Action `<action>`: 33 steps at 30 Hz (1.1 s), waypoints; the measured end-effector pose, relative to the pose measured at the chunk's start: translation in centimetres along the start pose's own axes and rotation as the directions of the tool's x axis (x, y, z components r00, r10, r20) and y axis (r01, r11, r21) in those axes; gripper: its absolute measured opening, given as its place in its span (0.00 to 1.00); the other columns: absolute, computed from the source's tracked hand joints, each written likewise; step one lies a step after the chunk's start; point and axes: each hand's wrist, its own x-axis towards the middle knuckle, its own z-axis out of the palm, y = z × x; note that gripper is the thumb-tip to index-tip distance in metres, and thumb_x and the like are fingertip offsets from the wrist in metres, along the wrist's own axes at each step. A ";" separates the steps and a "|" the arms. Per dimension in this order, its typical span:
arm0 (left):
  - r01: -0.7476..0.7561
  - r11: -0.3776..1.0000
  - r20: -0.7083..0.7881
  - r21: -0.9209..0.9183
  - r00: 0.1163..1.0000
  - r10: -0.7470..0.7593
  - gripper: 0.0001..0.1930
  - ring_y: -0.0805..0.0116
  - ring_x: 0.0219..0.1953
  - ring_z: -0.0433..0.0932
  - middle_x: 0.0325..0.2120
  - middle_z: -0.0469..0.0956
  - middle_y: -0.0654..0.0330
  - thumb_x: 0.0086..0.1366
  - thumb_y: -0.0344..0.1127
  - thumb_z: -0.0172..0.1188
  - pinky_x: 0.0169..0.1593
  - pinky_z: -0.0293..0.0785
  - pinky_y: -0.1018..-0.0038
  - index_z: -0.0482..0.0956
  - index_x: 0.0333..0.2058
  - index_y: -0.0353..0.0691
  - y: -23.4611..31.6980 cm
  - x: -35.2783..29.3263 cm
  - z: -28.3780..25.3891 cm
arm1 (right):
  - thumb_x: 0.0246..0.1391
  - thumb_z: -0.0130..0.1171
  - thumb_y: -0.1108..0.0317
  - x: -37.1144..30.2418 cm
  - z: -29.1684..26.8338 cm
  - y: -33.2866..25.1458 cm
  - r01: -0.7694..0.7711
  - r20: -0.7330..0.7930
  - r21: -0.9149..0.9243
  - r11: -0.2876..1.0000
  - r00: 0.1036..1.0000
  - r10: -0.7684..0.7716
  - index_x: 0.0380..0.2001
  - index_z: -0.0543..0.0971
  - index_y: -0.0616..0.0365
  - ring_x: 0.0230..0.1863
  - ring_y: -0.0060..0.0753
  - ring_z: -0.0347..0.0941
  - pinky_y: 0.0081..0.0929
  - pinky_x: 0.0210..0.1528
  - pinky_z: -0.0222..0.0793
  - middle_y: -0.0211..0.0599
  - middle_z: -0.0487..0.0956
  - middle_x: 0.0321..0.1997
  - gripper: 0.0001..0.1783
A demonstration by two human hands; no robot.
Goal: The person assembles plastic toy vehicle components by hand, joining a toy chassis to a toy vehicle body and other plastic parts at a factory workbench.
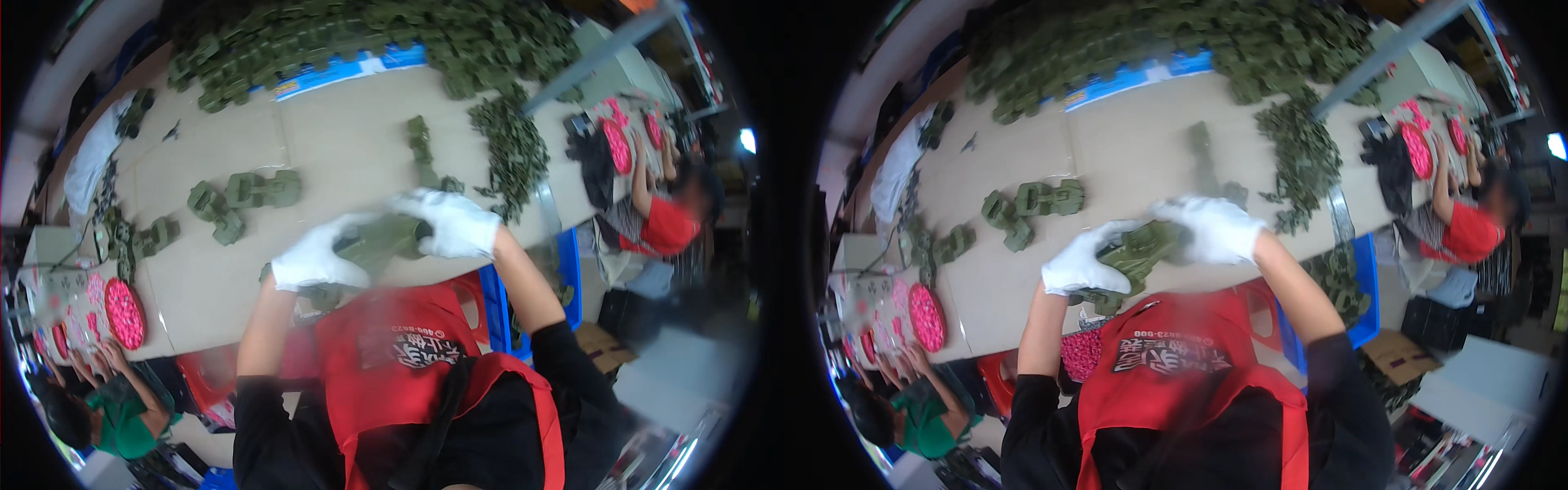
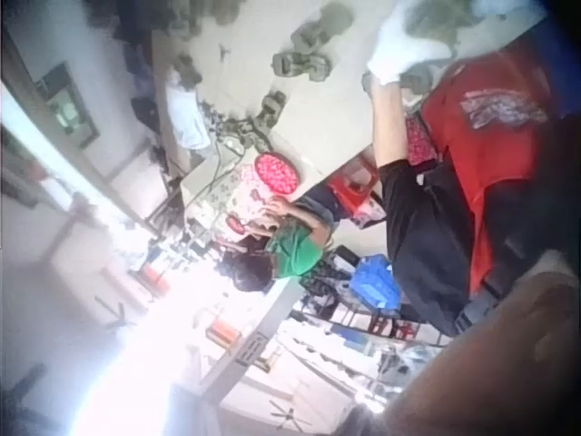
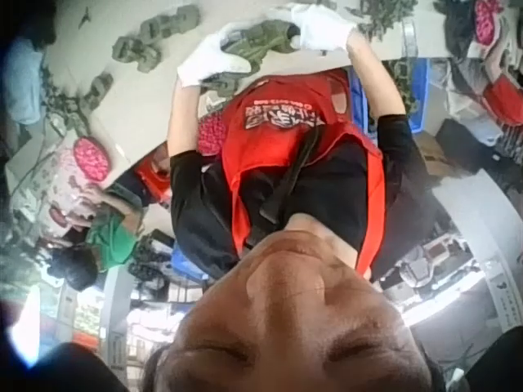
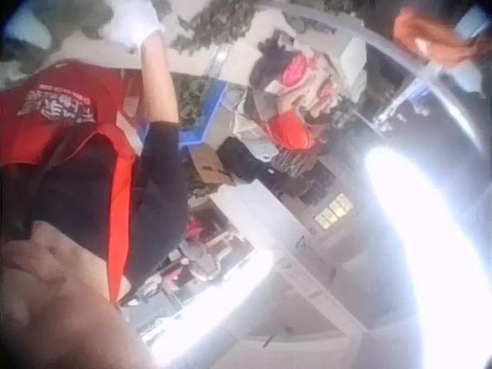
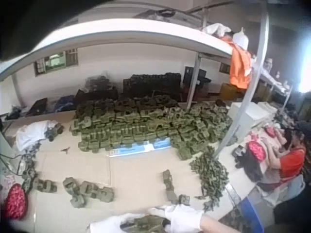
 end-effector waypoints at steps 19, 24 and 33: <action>-0.060 0.729 -0.303 -0.682 0.930 -0.207 0.49 0.54 0.49 0.76 0.50 0.72 0.50 0.46 0.22 0.67 0.52 0.75 0.61 0.51 0.66 0.44 -11.0 1.2 3.6 | 0.51 0.52 0.58 0.6 13.3 -0.5 -0.419 0.127 0.498 0.759 0.901 0.414 0.54 0.73 0.69 0.49 0.58 0.74 0.39 0.54 0.68 0.63 0.77 0.47 0.31; -0.204 0.582 -0.234 -0.787 0.972 0.025 0.42 0.52 0.47 0.77 0.51 0.73 0.49 0.51 0.35 0.66 0.51 0.76 0.58 0.58 0.64 0.37 -14.3 -3.3 0.2 | 0.48 0.50 0.56 0.4 14.1 4.7 -0.521 0.074 0.473 0.711 0.827 0.557 0.52 0.75 0.66 0.50 0.55 0.75 0.41 0.54 0.69 0.60 0.78 0.47 0.31; -0.188 0.563 -0.322 -0.805 0.935 -0.148 0.55 0.55 0.47 0.77 0.45 0.74 0.54 0.41 0.78 0.59 0.52 0.76 0.54 0.65 0.56 0.37 -8.6 1.1 4.7 | 0.49 0.59 0.61 -4.1 8.2 18.9 -0.873 -0.355 0.052 0.484 0.437 0.826 0.41 0.81 0.49 0.39 0.52 0.79 0.41 0.42 0.75 0.48 0.81 0.39 0.15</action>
